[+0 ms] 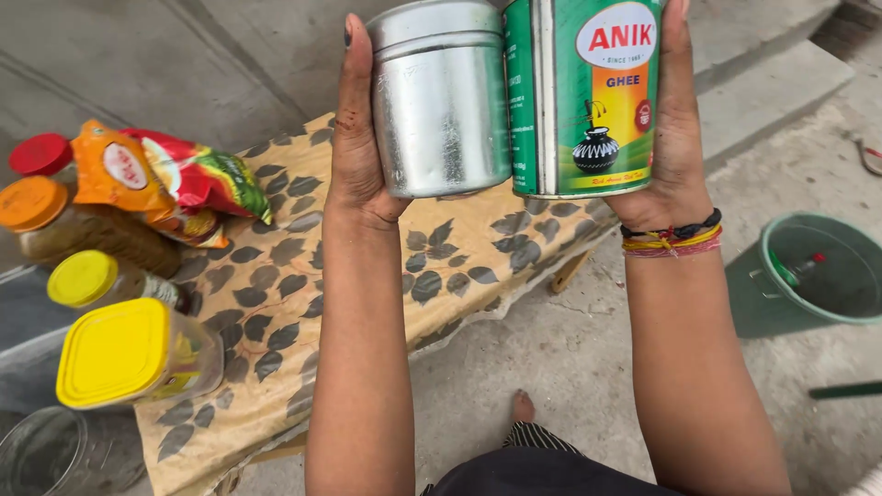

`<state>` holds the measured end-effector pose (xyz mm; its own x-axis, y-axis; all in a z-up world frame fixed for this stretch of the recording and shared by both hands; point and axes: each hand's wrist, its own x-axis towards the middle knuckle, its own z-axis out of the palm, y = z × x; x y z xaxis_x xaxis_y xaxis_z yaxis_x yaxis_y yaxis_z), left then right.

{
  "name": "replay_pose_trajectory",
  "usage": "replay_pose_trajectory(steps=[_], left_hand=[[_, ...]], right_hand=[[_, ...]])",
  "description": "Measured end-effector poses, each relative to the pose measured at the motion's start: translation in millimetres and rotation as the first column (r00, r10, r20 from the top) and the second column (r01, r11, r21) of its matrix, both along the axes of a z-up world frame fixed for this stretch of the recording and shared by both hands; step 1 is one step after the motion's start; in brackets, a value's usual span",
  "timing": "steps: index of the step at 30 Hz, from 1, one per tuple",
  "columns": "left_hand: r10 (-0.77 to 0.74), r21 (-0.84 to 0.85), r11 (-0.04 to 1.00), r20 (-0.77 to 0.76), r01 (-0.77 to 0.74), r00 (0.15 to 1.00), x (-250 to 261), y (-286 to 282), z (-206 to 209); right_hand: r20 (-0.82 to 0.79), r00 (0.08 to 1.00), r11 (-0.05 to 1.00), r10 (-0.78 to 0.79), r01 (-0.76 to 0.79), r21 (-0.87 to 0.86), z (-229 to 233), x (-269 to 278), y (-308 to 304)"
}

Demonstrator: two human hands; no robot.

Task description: Organizing various groceries, packets, and containers between a table and a low surface.

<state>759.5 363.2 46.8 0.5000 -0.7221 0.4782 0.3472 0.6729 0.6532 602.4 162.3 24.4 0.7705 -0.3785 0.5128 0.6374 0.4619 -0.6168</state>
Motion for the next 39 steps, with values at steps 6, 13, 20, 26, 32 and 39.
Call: replay_pose_trajectory(steps=[6, 13, 20, 26, 32, 39], left_hand=[[0.236, -0.027, 0.971, 0.01, -0.236, 0.972, 54, 51, -6], [0.464, -0.042, 0.884, -0.048, -0.466, 0.885, 101, 93, -12], [0.686, 0.018, 0.725, -0.117, -0.689, 0.719, 124, 139, -36], [0.746, 0.083, 0.665, -0.124, -0.742, 0.655, 143, 192, -68], [0.932, 0.213, 0.328, 0.09, -0.92, 0.352, 152, 246, -96], [0.785, 0.245, -0.322, 0.609, -0.914, -0.114, 152, 251, -171]], right_hand=[[-0.087, 0.977, 0.979, 0.196, -0.2, -0.034, 22, 93, 37], [-0.134, 0.9, 0.895, 0.415, -0.43, -0.121, 39, 189, 63], [-0.247, 0.848, 0.843, 0.469, -0.513, -0.162, 24, 261, 104], [-0.317, 0.743, 0.719, 0.59, -0.662, -0.212, -12, 309, 144], [-0.314, 0.812, 0.623, 0.492, -0.581, -0.524, -48, 355, 198], [-0.2, 0.979, 0.448, 0.033, -0.193, -0.873, -163, 417, 236]])
